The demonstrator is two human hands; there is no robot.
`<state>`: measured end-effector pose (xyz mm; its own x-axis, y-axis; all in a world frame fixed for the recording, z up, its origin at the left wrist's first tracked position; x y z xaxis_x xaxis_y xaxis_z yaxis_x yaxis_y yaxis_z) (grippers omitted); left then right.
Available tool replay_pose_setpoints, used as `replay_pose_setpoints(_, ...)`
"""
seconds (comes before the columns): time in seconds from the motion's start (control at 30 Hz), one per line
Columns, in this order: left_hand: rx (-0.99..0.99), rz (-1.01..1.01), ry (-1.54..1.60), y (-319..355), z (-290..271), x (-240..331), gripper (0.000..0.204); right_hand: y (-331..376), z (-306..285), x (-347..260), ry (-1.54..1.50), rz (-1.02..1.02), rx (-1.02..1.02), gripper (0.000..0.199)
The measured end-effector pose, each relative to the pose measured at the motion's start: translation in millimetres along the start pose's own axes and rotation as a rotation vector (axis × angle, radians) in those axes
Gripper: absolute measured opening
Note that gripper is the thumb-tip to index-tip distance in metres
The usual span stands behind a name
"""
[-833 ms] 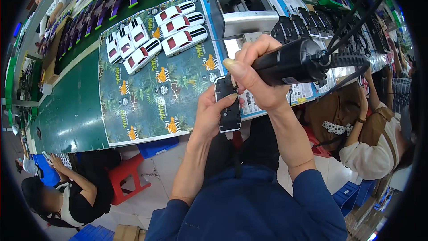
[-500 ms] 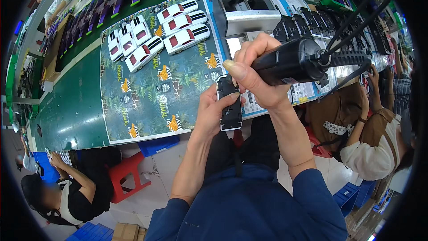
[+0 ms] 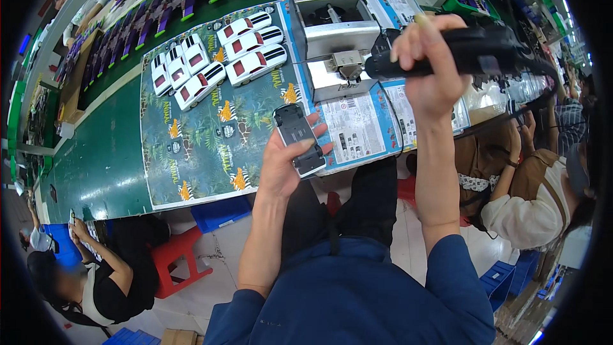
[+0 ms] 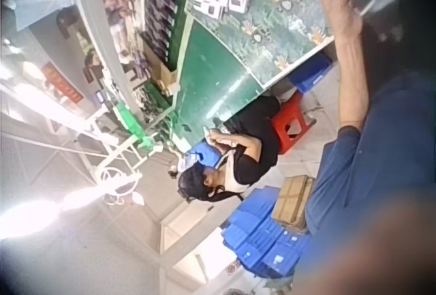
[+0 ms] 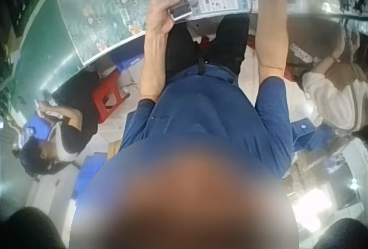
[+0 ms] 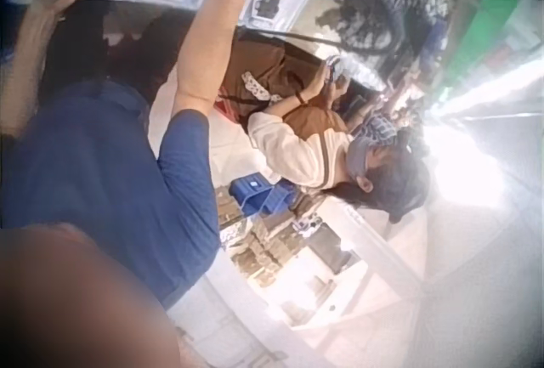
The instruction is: Assembling and inspecting small electronic components using a handheld tool on a factory production line.
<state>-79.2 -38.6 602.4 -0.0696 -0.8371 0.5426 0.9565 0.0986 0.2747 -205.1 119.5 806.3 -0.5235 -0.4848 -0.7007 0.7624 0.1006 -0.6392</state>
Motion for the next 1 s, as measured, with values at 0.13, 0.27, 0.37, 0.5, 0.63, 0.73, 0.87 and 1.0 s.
replay_pose_setpoints(0.13, 0.005, 0.023, -0.164, 1, 5, 2, 0.059, -2, 7, 19, 0.003, -0.024, -0.026, 0.013)
replay_pose_setpoints(0.27, -0.002, -0.027, -0.027, -4, 1, 1, 0.065, 1, 20, 24, 0.284, -0.018, -0.119, 0.013)
replay_pose_setpoints(0.37, 0.031, -0.012, -0.038, -3, -3, 1, 0.064, -7, 26, 30, 0.301, 0.001, -0.124, 0.015)
replay_pose_setpoints(0.5, 0.034, -0.015, 0.005, -4, -12, 1, 0.06, 4, 26, 44, 0.226, 0.298, -0.138, 0.016)
replay_pose_setpoints(0.63, -0.006, 0.009, -0.04, -9, -4, -1, 0.057, 41, 24, 11, -0.266, 0.351, -0.021, 0.011)
replay_pose_setpoints(0.73, 0.025, -0.018, 0.024, -13, -16, -4, 0.065, 67, 48, 6, -0.332, 0.332, -0.069, 0.015)
replay_pose_setpoints(0.87, 0.016, -0.041, 0.089, -13, -14, -7, 0.068, 76, 61, 9, -0.282, 0.348, -0.131, 0.014)
replay_pose_setpoints(1.0, 0.024, -0.061, 0.138, -15, -22, -12, 0.066, 87, 66, 18, -0.093, 0.363, -0.275, 0.018)
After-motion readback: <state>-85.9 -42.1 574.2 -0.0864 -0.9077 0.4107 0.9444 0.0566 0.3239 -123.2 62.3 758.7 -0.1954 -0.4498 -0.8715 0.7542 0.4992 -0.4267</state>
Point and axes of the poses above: each hand's wrist, its own y-axis away from the middle knuckle, its own z-axis out of the palm, x = y × z, the point moved 8 cm from there along -y, towards the middle knuckle, and after that the axes turned 1 degree about x, right-handed, at the moved point
